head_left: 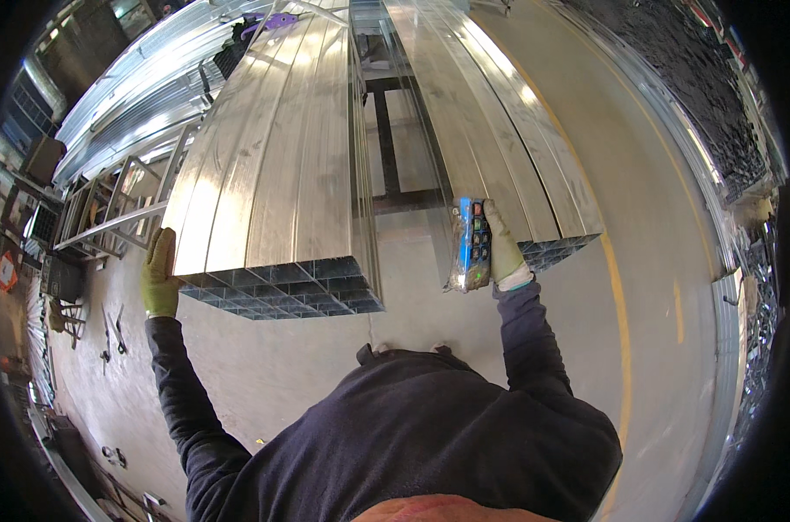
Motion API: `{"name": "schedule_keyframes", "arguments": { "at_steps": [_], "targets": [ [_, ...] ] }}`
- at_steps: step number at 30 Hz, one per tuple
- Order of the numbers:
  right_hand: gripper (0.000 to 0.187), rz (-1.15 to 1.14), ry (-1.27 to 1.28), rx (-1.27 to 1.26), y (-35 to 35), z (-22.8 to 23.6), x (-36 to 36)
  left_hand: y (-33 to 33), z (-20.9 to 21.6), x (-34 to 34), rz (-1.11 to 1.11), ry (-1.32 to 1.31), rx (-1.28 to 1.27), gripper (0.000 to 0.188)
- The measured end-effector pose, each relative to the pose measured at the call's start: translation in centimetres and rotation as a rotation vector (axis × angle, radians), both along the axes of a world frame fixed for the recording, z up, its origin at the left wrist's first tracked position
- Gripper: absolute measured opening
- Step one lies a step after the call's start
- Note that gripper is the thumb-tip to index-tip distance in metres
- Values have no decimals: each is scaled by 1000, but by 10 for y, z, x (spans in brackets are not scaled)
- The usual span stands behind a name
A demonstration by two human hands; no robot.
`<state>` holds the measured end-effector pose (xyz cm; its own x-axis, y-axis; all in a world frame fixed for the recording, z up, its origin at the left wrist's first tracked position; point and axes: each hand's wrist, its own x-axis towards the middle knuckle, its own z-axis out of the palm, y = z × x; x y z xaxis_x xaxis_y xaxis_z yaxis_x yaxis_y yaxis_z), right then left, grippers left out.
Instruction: The person uses a handheld remote to operate an overhead crane, lifting and moving large metal sheets within a workshop. They guide the suspended sheets to a metal rack and place them there, then walk to a control panel and press buttons.
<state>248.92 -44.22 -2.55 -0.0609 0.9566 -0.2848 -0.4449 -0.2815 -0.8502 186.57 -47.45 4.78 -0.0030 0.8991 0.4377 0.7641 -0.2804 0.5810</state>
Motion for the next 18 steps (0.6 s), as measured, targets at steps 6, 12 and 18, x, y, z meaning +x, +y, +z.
{"name": "schedule_keyframes", "arguments": {
  "at_steps": [6,12,18],
  "targets": [
    [54,5,-16,-26,0,2,3,-14,-6,5,119,82,-9,79],
    [54,-1,-11,-91,-8,13,7,-31,-11,34,199,274,98,44],
    [51,-5,-39,-94,-21,18,-10,-45,1,58,315,333,29,40]
  ]
}}
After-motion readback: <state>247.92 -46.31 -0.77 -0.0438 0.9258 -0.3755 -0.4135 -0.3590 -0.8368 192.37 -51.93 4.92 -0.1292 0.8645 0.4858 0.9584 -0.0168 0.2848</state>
